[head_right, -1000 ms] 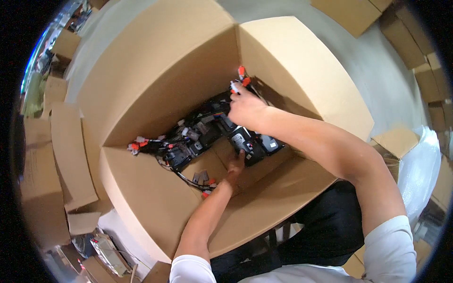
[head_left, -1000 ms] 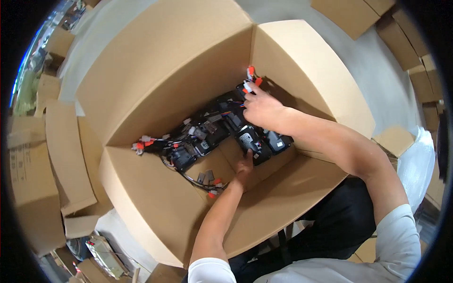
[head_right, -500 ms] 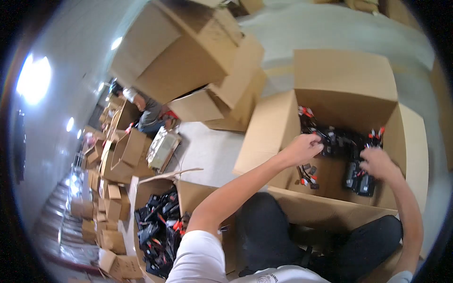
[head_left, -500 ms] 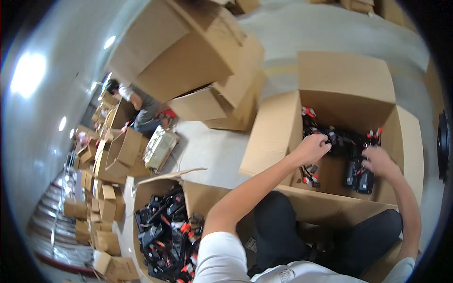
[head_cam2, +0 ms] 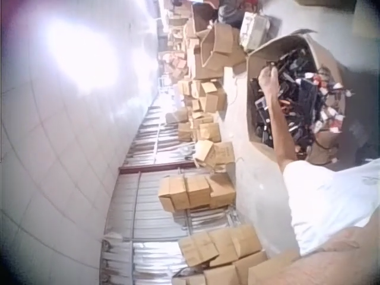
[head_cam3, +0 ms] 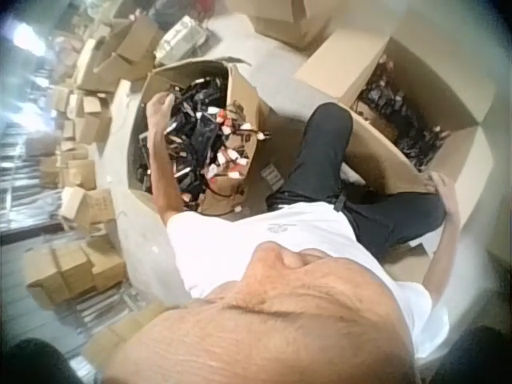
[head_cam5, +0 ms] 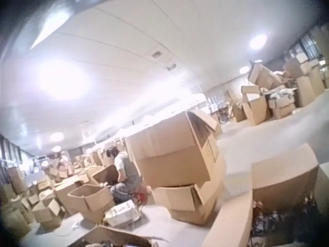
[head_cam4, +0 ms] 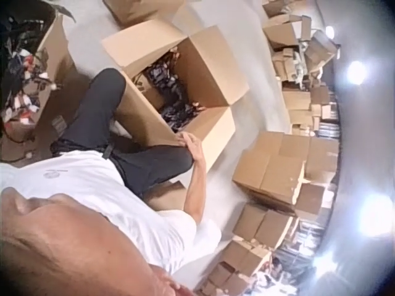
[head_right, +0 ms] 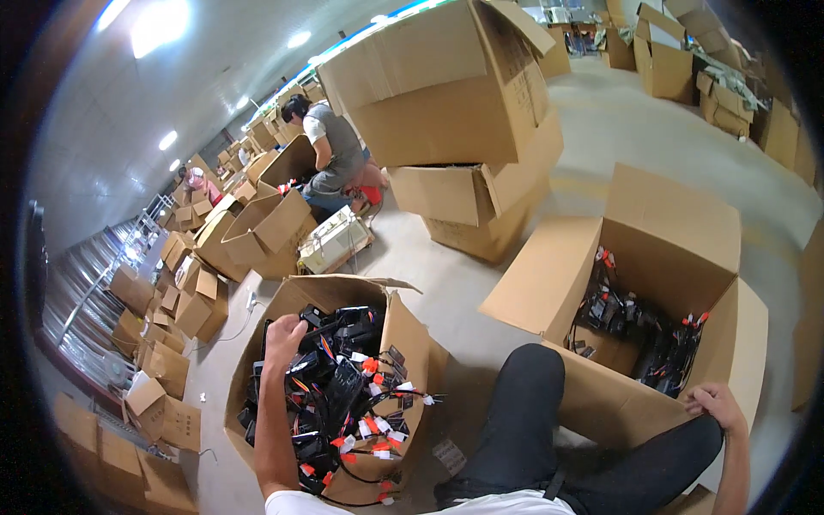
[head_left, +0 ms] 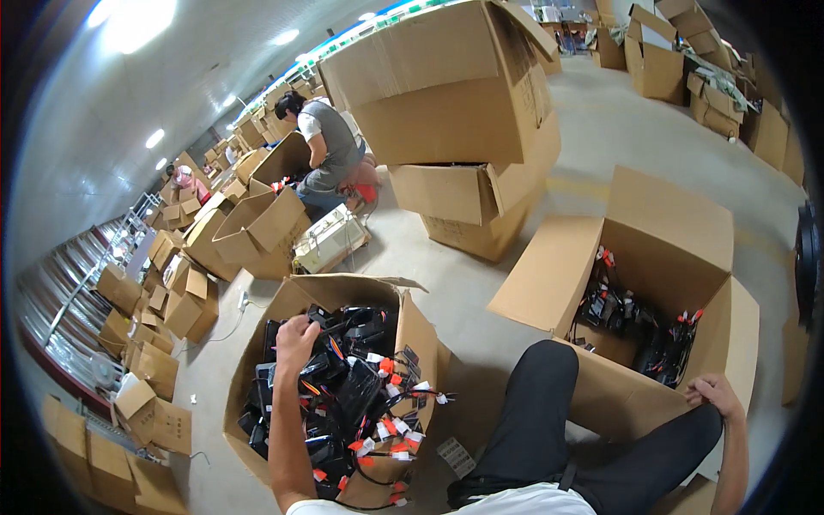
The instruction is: The person packs electronic devices by picking them with their attached wire harnesses from one cardboard box, turning them over by hand, and placing them into another cardboard box.
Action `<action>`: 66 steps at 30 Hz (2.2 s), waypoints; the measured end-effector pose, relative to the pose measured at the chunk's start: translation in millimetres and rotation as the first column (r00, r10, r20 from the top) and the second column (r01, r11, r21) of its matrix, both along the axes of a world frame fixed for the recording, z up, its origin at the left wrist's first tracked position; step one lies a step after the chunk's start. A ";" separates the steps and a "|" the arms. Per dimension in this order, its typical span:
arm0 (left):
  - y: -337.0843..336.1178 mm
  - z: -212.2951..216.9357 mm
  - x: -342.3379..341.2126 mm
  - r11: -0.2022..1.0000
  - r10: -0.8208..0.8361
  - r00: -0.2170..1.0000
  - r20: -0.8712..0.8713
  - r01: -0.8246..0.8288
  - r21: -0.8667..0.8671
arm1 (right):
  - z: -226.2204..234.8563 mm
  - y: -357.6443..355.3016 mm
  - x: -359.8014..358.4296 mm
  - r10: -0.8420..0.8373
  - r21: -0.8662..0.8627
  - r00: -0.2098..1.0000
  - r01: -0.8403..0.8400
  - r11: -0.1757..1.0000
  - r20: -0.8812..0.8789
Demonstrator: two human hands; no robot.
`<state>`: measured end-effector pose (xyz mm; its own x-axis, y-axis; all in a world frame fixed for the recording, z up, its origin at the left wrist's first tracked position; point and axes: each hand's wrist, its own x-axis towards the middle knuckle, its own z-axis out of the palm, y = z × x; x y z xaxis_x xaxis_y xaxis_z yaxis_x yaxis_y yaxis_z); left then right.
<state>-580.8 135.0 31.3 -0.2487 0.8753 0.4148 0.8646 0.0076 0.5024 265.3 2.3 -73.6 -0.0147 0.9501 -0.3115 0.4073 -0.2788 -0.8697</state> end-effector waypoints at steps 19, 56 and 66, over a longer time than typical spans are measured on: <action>49.6 -32.4 75.2 0.814 -0.482 0.787 -0.385 0.240 -0.529 | -27.4 -130.6 -25.6 -0.616 -0.006 0.700 0.659 0.752 -0.362; -1.8 -6.8 74.4 0.994 -0.050 0.928 -0.368 0.009 -0.113 | -94.1 -121.1 12.0 -0.610 -0.138 0.689 0.611 0.779 -0.392; -39.2 76.5 56.8 0.827 -0.220 0.694 0.686 -0.240 0.508 | -58.7 -90.1 -22.7 -0.625 -0.120 0.603 0.665 0.737 -0.496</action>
<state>-524.0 95.8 107.8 -0.6641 0.5642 0.4906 0.2568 -0.4441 0.8584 242.6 -87.8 -132.3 0.4858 0.7896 -0.3749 -0.3231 -0.2363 -0.9164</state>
